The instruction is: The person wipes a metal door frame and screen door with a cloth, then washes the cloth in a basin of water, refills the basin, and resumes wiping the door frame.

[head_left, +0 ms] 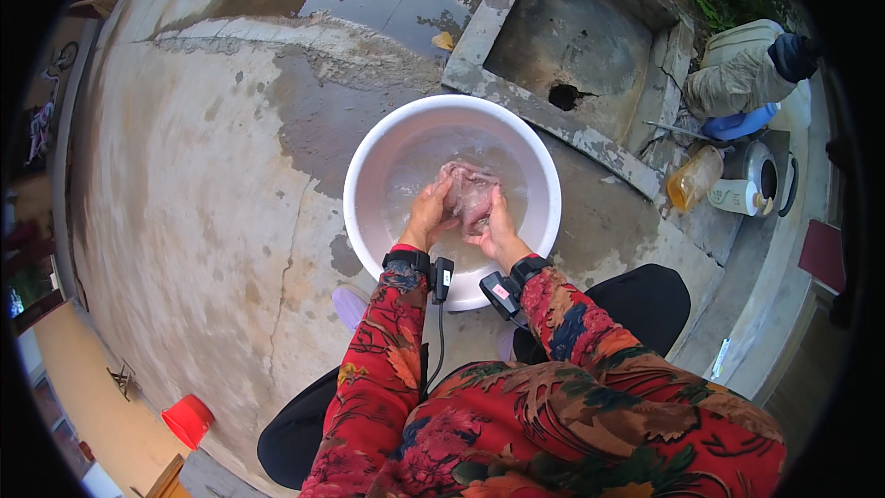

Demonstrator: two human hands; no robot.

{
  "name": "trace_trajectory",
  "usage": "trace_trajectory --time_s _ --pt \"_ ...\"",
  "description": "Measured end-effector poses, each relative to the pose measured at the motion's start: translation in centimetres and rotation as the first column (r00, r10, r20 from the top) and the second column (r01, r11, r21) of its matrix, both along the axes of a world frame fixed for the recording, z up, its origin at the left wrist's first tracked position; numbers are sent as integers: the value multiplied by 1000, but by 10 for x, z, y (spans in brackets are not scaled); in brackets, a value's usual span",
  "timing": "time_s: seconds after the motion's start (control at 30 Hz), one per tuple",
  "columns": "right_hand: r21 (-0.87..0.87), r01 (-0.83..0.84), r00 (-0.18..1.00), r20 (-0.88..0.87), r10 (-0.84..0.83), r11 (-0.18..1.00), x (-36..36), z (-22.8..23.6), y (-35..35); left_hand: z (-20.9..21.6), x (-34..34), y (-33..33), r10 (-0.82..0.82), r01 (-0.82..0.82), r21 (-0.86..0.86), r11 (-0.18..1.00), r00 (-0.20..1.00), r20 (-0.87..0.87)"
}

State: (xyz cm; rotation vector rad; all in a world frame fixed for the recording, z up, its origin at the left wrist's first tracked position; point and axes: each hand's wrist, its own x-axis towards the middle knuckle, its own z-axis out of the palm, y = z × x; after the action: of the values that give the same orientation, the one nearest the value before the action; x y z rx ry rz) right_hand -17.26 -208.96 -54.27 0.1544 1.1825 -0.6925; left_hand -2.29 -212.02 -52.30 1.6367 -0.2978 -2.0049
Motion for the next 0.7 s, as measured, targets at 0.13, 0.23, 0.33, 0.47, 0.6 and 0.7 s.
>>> trace_trajectory --time_s 0.13,0.23,0.33,0.47,0.6,0.7 --pt "-72 154 978 156 -142 985 -3 -20 -1 32 -7 14 -121 108 -216 970 991 -48" --pt "-89 304 933 231 -277 948 4 -37 2 39 -10 38 -142 158 -354 922 987 71" --pt "-67 278 959 83 -272 958 13 -40 9 19 -22 46 -194 379 -437 816 891 410" --pt "-208 210 973 -56 -226 955 34 -23 9 -15 -17 11 -80 444 -169 880 489 869" --pt "-283 208 973 -37 -227 936 29 -5 -1 5 -10 12 3 94 -343 935 962 272" --pt "-132 274 961 5 -275 953 15 2 -9 33 -22 43 -276 305 -399 865 952 128"
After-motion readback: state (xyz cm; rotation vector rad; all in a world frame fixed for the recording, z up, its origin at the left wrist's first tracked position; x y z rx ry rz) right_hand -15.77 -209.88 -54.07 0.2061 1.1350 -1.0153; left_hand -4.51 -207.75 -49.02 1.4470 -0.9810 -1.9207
